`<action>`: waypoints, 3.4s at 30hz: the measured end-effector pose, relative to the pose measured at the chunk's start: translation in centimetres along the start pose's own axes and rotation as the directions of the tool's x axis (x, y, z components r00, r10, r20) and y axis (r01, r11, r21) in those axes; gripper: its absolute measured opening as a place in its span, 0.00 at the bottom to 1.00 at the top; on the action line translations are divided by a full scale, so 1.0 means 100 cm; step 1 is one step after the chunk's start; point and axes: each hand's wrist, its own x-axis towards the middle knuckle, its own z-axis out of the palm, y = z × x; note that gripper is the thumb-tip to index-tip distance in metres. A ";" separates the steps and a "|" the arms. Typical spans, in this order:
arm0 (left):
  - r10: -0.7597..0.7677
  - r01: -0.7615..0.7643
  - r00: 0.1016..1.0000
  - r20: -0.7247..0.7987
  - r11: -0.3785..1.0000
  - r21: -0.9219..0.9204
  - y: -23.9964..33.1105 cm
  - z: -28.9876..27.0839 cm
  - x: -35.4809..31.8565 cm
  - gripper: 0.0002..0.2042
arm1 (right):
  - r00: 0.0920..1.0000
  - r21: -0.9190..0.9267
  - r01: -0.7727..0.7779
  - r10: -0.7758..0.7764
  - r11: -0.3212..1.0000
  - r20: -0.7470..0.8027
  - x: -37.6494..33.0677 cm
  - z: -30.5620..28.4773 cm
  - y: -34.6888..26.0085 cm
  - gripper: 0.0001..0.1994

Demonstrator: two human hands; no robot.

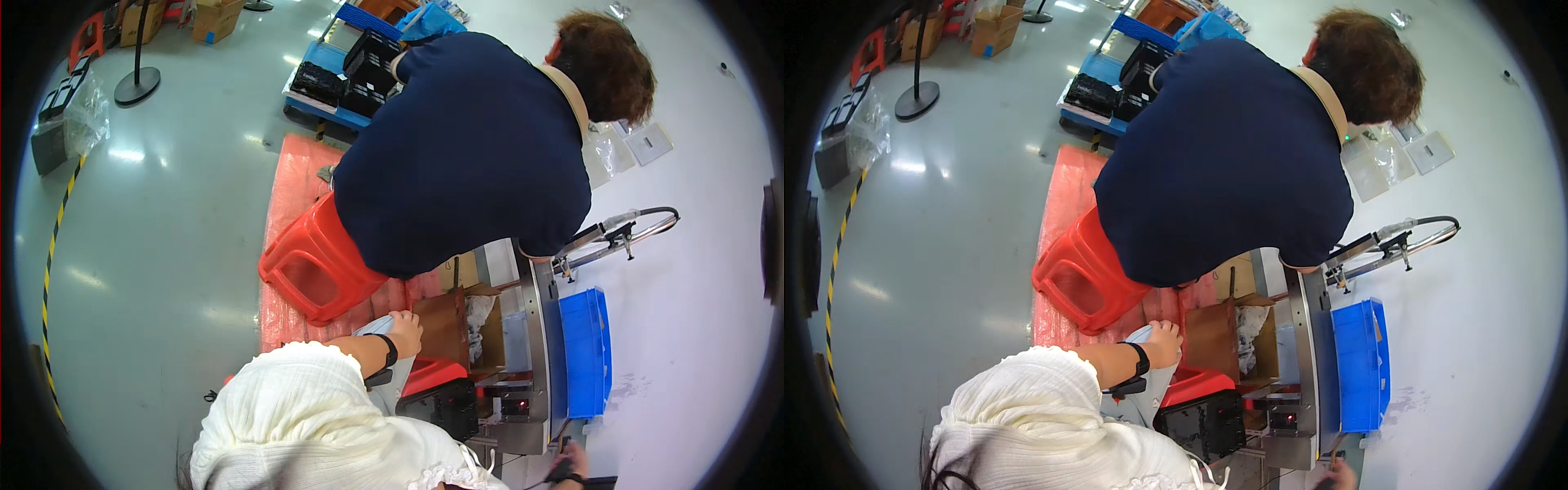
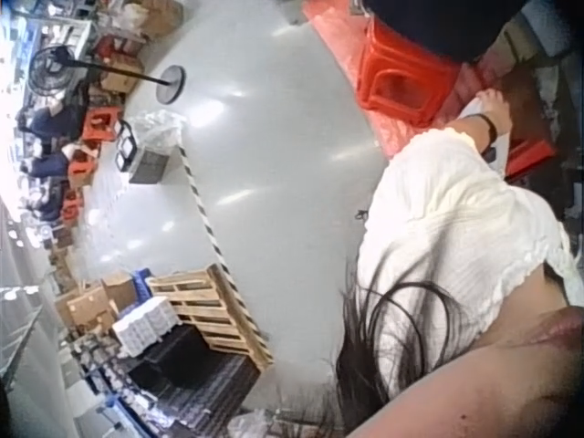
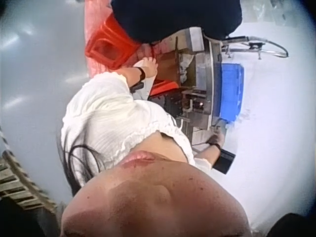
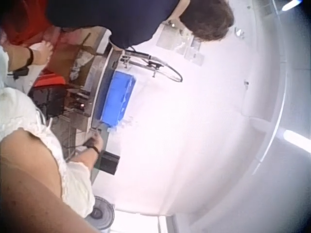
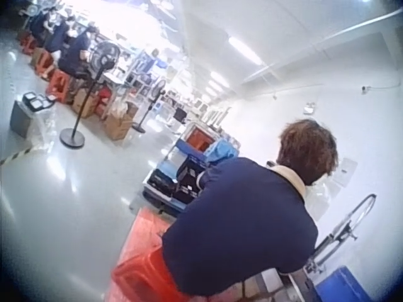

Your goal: Manually assemble and check plastic electronic housing components on an assembly line.

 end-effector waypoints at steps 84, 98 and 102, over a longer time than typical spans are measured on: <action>-0.134 0.073 0.958 0.252 0.969 0.236 0.063 0.011 0.088 0.19 | 0.877 -0.678 0.477 -0.349 0.559 0.330 0.215 0.157 -0.158 0.46; -0.081 0.020 0.970 0.228 0.966 0.257 0.067 0.014 0.084 0.19 | 0.607 0.079 0.733 -0.702 0.675 0.373 0.044 0.143 -0.004 0.14; -0.068 0.011 0.975 0.211 0.966 0.259 0.071 0.011 0.081 0.19 | 0.720 -0.173 0.587 -0.411 0.791 0.559 0.028 0.208 0.089 0.12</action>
